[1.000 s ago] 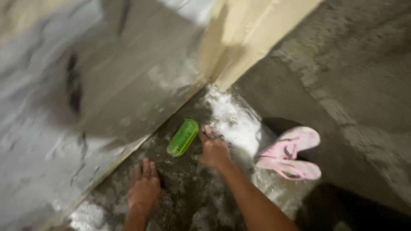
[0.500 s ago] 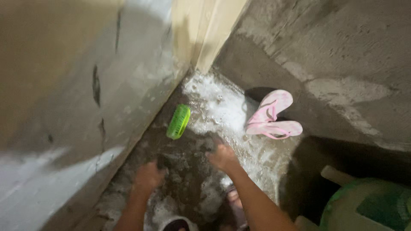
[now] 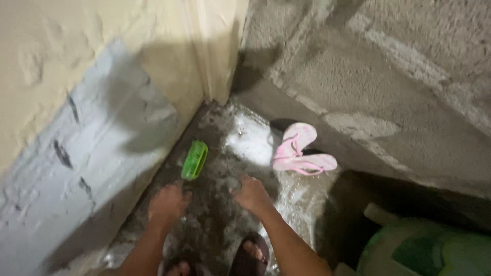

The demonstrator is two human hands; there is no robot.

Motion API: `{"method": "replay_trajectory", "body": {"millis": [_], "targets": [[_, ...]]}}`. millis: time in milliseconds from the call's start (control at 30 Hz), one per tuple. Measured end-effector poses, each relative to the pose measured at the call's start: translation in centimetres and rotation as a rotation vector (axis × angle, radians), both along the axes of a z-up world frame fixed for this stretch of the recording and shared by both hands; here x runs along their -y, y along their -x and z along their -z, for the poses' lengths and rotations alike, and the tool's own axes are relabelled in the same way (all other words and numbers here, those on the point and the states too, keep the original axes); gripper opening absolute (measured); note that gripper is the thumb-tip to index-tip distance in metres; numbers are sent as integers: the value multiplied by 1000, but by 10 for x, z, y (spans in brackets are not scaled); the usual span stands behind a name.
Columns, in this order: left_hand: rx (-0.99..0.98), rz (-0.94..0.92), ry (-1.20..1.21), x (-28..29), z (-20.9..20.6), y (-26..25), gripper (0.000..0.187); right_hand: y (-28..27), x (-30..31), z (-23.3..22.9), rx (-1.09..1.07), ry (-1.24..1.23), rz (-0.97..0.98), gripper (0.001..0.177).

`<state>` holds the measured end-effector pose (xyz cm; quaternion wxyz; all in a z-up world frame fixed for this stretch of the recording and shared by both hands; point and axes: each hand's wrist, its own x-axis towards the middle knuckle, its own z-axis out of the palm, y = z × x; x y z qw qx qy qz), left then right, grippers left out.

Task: The person scrubs the lower section of a wall and the corner where two walls meet using a green scrub brush. They repeatedly dip the brush into a bucket of soapy water to keep it saturated while working on the textured wall surface.

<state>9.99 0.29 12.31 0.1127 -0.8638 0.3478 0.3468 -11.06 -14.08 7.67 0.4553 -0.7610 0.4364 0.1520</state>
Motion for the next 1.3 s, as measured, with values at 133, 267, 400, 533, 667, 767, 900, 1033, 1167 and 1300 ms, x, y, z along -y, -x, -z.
{"method": "replay_trajectory", "body": {"millis": [133,267,400,533,667,767,900,1033,1167,1300], "targets": [[70,-3,-1,31,7,-16,53,-22,25,16,-160,-84,-12,75],[74,115,175,39,33,-33,45,-39,40,64,-165,-3,-54,66],[90,188,165,42,79,-46,56,-54,53,66,-172,266,-520,32],[433,417,718,26,114,-43,68,-91,83,13,-136,-66,-49,44],[14,20,186,50,94,-39,68,-128,81,-13,-161,-144,118,49],[-21,11,100,49,84,-30,68,-135,68,2,-58,-320,259,35],[-55,-100,169,53,109,-42,55,-144,41,38,83,-223,358,35],[-115,-307,377,51,143,-46,51,-159,11,67,69,-336,497,37],[-131,-404,512,49,153,-55,48,-177,-12,94,291,-384,780,39],[-78,-342,671,50,153,-60,58,-196,-22,104,591,-393,1021,36]]}}
